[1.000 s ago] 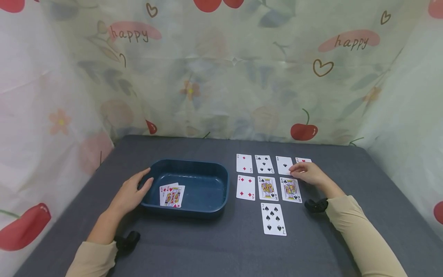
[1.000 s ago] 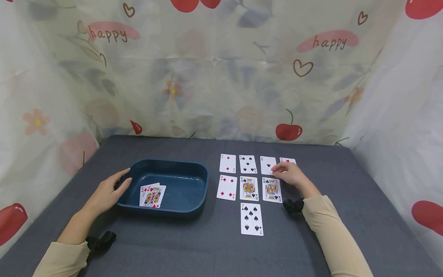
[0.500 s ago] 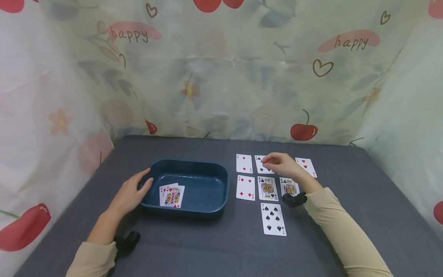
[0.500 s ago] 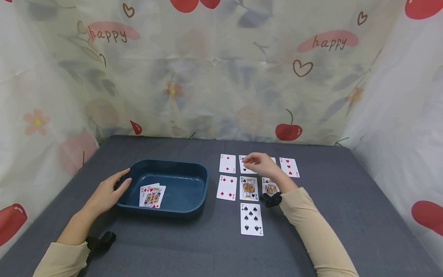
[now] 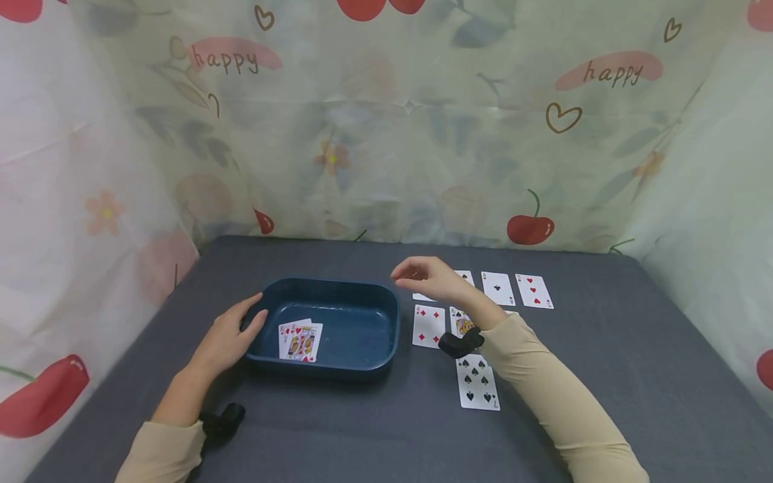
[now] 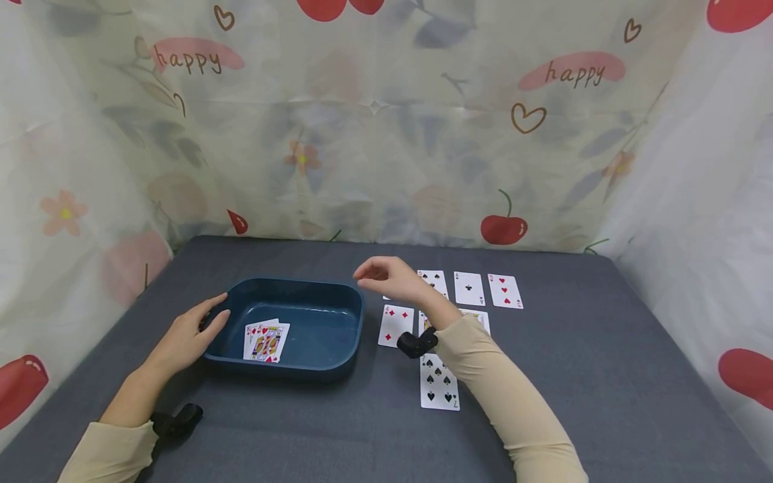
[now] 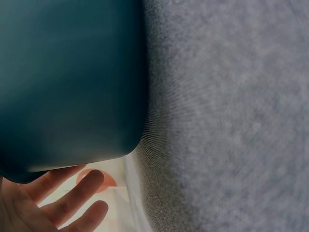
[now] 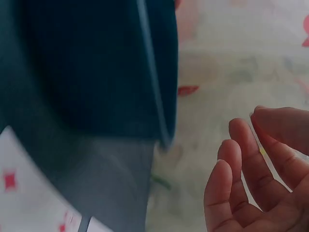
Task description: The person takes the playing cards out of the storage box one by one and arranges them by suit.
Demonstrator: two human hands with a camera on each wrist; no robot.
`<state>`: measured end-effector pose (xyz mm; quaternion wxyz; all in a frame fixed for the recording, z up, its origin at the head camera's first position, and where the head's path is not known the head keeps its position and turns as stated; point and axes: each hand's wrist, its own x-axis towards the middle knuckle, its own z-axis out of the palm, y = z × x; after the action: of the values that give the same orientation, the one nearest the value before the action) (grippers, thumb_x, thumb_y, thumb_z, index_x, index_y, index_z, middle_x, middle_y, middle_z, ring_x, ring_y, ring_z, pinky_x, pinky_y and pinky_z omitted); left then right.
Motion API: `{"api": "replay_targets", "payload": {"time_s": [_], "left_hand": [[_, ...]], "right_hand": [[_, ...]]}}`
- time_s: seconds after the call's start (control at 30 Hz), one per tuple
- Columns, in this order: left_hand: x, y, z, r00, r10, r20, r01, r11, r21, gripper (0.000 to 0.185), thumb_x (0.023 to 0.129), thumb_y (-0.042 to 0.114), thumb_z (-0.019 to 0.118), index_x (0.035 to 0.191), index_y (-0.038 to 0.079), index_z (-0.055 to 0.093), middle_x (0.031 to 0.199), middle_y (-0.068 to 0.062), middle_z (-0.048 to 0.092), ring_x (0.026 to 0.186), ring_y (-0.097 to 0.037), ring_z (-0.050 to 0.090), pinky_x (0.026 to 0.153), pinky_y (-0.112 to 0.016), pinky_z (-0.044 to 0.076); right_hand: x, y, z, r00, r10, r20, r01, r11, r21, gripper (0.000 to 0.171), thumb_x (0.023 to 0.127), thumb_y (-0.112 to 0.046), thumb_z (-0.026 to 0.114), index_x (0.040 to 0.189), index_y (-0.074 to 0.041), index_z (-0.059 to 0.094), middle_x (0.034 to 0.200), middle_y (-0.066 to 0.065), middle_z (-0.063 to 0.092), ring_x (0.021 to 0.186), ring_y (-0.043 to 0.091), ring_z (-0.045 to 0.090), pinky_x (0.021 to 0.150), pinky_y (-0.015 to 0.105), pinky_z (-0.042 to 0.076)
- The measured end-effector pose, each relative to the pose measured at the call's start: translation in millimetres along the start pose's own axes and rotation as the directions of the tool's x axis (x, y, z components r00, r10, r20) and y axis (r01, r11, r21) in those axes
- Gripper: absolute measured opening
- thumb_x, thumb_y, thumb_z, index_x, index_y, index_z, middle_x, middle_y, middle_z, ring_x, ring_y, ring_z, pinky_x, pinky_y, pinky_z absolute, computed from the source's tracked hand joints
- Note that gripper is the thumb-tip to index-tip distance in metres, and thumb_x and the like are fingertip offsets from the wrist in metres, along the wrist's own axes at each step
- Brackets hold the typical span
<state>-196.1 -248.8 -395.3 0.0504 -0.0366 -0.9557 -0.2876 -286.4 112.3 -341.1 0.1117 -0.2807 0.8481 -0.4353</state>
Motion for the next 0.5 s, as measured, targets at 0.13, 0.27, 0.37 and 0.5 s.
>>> {"api": "replay_targets", "payload": {"time_s": [0.13, 0.27, 0.37, 0.5], "left_hand": [[0.0, 0.2, 0.2, 1.000, -0.002, 0.002, 0.002, 1.000, 0.002, 0.058, 0.099, 0.037, 0.041, 0.144, 0.002, 0.032, 0.146, -0.028, 0.033, 0.134, -0.046, 0.031, 0.108, -0.062, 0.026], [0.2, 0.0, 0.7, 1.000, -0.007, 0.006, 0.007, 1.000, 0.004, 0.058, 0.099, 0.038, 0.040, 0.144, 0.003, 0.032, 0.146, -0.028, 0.033, 0.134, -0.046, 0.030, 0.108, -0.062, 0.026], [0.4, -0.1, 0.8, 1.000, -0.008, 0.005, 0.008, 1.000, 0.005, 0.058, 0.099, 0.038, 0.040, 0.144, 0.002, 0.032, 0.146, -0.028, 0.033, 0.134, -0.046, 0.030, 0.108, -0.062, 0.025], [0.3, 0.1, 0.8, 1.000, -0.009, 0.002, 0.009, 1.000, 0.003, 0.058, 0.099, 0.037, 0.040, 0.144, 0.002, 0.032, 0.146, -0.028, 0.033, 0.134, -0.046, 0.030, 0.108, -0.062, 0.025]], "right_hand": [[11.2, -12.4, 12.1, 0.998, -0.034, 0.044, 0.032, 0.999, 0.037, 0.023, 0.090, -0.017, 0.060, 0.111, -0.007, 0.063, 0.115, 0.013, 0.065, 0.104, 0.020, 0.062, 0.091, 0.035, 0.051], [23.0, -24.5, 22.6, 0.994, -0.074, 0.086, 0.070, 0.996, 0.052, 0.023, 0.090, -0.016, 0.061, 0.111, -0.006, 0.063, 0.115, 0.014, 0.065, 0.105, 0.020, 0.061, 0.094, 0.034, 0.050], [32.2, -34.8, 30.5, 0.989, -0.102, 0.107, 0.098, 0.994, 0.048, 0.025, 0.090, -0.015, 0.061, 0.112, -0.004, 0.063, 0.114, 0.015, 0.065, 0.104, 0.019, 0.062, 0.095, 0.033, 0.050], [45.0, -47.1, 41.4, 0.981, -0.142, 0.135, 0.140, 0.990, 0.024, 0.026, 0.090, -0.013, 0.061, 0.112, -0.001, 0.062, 0.112, 0.014, 0.066, 0.102, 0.019, 0.063, 0.093, 0.028, 0.051]]}}
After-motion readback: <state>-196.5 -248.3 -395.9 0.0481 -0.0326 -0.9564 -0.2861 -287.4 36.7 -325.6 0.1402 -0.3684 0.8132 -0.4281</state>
